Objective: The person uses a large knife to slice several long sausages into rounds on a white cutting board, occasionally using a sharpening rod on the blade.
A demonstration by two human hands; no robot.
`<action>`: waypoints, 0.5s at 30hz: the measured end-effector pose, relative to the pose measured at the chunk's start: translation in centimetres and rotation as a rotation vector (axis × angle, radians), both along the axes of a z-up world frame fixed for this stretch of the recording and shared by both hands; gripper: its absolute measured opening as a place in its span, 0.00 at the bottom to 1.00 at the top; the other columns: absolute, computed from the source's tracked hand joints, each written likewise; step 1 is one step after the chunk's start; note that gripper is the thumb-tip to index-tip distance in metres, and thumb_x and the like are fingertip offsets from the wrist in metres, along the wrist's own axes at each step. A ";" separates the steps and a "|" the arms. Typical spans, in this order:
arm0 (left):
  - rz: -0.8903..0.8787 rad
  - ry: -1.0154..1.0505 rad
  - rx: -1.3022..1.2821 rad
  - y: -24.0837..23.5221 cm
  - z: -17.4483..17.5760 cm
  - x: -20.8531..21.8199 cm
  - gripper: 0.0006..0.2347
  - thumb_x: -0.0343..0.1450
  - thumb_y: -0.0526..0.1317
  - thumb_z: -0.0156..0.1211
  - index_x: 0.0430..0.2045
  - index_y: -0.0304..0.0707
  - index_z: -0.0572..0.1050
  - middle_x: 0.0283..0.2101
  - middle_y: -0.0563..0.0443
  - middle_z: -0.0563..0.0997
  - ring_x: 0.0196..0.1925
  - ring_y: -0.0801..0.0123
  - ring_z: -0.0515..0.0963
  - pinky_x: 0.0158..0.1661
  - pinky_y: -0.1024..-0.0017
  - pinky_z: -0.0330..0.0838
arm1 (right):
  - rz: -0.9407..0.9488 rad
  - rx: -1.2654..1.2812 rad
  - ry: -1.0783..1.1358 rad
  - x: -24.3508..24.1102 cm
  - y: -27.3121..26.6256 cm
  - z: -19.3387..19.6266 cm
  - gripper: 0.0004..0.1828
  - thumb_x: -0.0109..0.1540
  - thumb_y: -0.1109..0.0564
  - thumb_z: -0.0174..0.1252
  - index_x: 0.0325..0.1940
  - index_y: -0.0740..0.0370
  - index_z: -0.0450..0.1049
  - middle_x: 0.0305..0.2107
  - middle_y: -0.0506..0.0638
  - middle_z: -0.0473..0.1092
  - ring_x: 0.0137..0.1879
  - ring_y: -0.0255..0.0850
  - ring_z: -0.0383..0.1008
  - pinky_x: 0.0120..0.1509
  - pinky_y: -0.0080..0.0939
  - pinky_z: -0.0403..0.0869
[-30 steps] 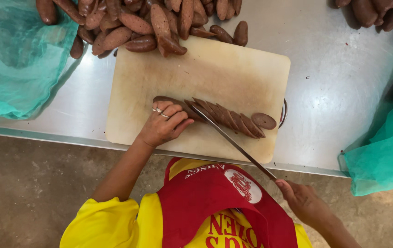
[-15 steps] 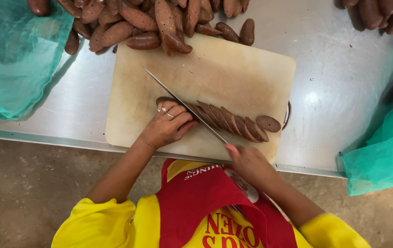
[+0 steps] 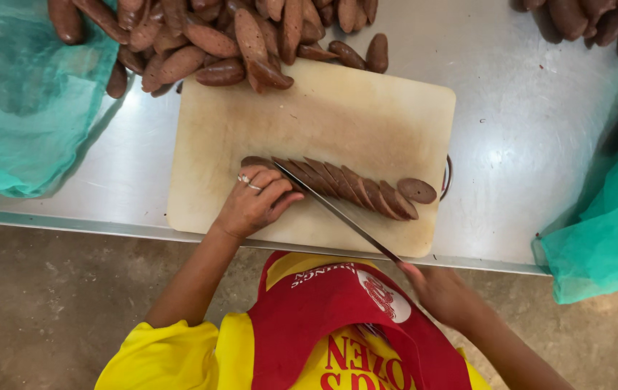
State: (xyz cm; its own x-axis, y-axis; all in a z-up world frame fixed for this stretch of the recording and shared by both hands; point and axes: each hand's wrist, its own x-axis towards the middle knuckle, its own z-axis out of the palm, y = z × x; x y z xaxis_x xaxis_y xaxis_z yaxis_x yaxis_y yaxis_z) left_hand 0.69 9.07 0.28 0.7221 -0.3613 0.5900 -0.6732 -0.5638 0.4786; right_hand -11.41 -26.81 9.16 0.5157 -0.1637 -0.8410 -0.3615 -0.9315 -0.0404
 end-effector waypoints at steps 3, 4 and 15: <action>0.083 -0.004 -0.002 0.9 0.3 -1.0 0.16 0.64 0.41 0.78 0.38 0.39 0.75 0.46 0.47 0.73 0.50 0.50 0.73 0.52 0.59 0.70 | -0.039 0.074 -0.065 -3.3 -3.3 3.6 0.28 0.66 0.37 0.39 0.54 0.53 0.77 0.28 0.70 0.75 0.38 0.67 0.75 0.46 0.60 0.73; 0.077 0.024 -0.002 1.5 0.3 -1.0 0.16 0.64 0.39 0.77 0.39 0.37 0.75 0.46 0.45 0.73 0.51 0.50 0.73 0.53 0.58 0.70 | -0.075 0.074 -0.055 -3.6 -3.4 4.3 0.28 0.67 0.37 0.41 0.49 0.57 0.78 0.27 0.68 0.75 0.37 0.65 0.76 0.46 0.59 0.74; 0.062 0.022 -0.020 1.8 0.1 -0.4 0.14 0.64 0.33 0.72 0.41 0.37 0.75 0.46 0.46 0.73 0.51 0.50 0.74 0.53 0.58 0.71 | -0.016 0.080 -0.186 -0.9 2.7 7.4 0.24 0.65 0.39 0.47 0.42 0.57 0.80 0.26 0.70 0.76 0.40 0.69 0.75 0.44 0.62 0.73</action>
